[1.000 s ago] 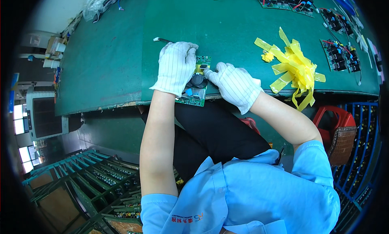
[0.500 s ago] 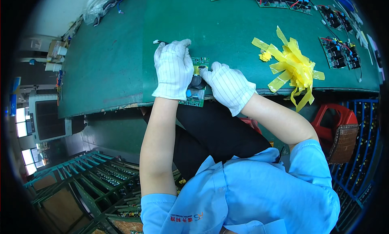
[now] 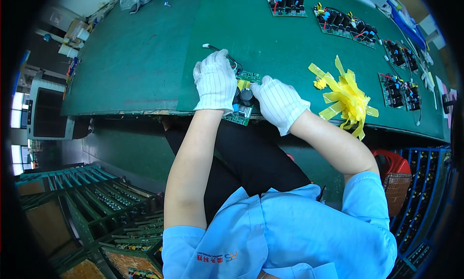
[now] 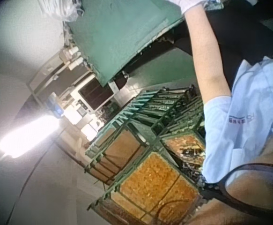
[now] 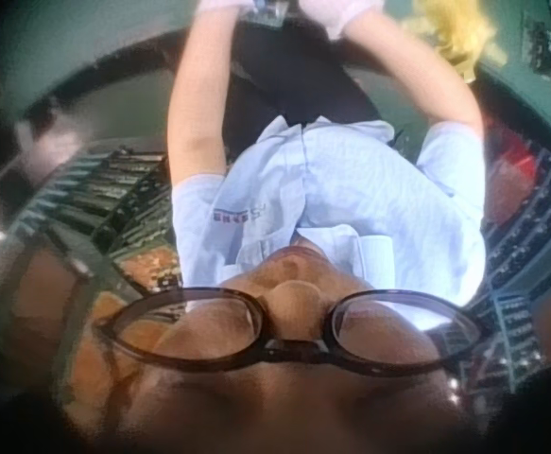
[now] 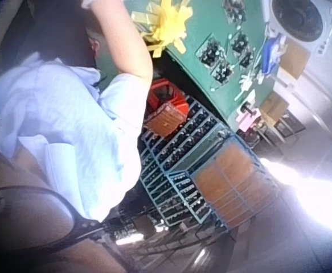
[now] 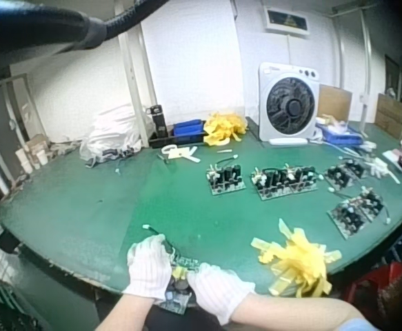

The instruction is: The person is applying strips of yellow insulating tape to components on various printed circuit boards at an assembly workbench.

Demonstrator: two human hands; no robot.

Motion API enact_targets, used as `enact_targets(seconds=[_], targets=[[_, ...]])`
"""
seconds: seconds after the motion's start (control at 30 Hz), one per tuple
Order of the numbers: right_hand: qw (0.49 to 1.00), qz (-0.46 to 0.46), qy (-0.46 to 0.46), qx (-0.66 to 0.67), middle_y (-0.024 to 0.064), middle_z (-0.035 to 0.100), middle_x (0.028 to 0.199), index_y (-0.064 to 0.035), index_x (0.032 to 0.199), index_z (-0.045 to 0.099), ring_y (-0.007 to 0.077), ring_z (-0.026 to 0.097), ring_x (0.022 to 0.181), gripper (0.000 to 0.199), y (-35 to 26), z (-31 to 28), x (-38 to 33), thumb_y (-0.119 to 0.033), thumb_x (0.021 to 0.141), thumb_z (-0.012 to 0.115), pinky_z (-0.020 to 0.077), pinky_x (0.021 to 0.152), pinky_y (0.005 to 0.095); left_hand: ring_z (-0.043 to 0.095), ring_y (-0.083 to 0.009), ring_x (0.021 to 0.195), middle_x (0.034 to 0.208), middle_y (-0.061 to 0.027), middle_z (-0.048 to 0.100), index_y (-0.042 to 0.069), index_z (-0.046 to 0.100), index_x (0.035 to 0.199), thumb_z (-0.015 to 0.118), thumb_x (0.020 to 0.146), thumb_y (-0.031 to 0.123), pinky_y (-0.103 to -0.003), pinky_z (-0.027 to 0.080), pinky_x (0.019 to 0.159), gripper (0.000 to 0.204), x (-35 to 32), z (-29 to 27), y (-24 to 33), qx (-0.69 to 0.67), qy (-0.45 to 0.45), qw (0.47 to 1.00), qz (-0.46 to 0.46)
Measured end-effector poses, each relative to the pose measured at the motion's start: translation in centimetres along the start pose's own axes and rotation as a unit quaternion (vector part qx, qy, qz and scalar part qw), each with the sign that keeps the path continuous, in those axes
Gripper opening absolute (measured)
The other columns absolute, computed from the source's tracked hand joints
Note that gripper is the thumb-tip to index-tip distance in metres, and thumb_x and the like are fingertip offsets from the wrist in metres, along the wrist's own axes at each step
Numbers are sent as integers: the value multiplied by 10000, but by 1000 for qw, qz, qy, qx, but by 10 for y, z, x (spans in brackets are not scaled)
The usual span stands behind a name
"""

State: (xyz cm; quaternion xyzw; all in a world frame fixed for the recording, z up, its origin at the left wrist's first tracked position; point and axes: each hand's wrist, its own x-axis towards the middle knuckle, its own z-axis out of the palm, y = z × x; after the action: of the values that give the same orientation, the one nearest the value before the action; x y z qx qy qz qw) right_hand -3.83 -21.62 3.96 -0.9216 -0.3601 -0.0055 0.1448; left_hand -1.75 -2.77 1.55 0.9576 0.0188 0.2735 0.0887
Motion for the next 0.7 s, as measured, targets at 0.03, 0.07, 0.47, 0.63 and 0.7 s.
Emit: enact_targets(seconds=[0.03, 0.07, 0.47, 0.63, 0.7], targets=[[1000, -13, -5, 2, 203, 607, 940, -42, 1045, 616, 347, 645, 856, 229, 3, -1, 4, -137, 878, 492, 543, 698, 449, 609, -253, 1029, 1069, -60, 658, 130, 616, 1156, 533, 908, 177, -511, 403, 993, 266, -1, -1, -1, -2, 0, 1000, 0], [999, -26, 5, 27, 211, 636, 912, -35, 981, 644, 361, 652, 855, 220, 5, -4, 8, -160, 882, 493, 537, 731, 451, 608, -249, 1030, 1069, -58, 658, 131, 610, 1165, 535, 907, 171, -514, 399, 1000, 272, -3, -1, -1, 0, 15, 1000, 11], [961, -61, -267, -31, 220, 692, 934, -25, 1101, 672, 371, 671, 881, 359, -2, -48, 65, -68, 780, 518, 532, 800, 428, 614, -314, 1028, 1115, -98, 668, 110, 608, 1198, 499, 944, 156, -458, 401, 1003, 280, -7, -7, -3, -57, 53, 997, -3], [953, -96, -284, -47, 213, 693, 982, -37, 1167, 653, 365, 671, 904, 400, -3, -60, 86, -76, 790, 523, 534, 795, 428, 615, -323, 1024, 1109, -132, 665, 78, 614, 1185, 490, 945, 150, -438, 422, 982, 280, -4, -7, 2, -64, 70, 995, 1], [939, -64, -333, -65, 204, 697, 979, -35, 1163, 655, 363, 671, 912, 389, -4, -56, 91, -90, 797, 533, 533, 801, 419, 618, -332, 1024, 1105, -145, 664, 47, 616, 1176, 484, 944, 132, -430, 458, 941, 280, -7, -5, 0, -55, 106, 993, 3]])
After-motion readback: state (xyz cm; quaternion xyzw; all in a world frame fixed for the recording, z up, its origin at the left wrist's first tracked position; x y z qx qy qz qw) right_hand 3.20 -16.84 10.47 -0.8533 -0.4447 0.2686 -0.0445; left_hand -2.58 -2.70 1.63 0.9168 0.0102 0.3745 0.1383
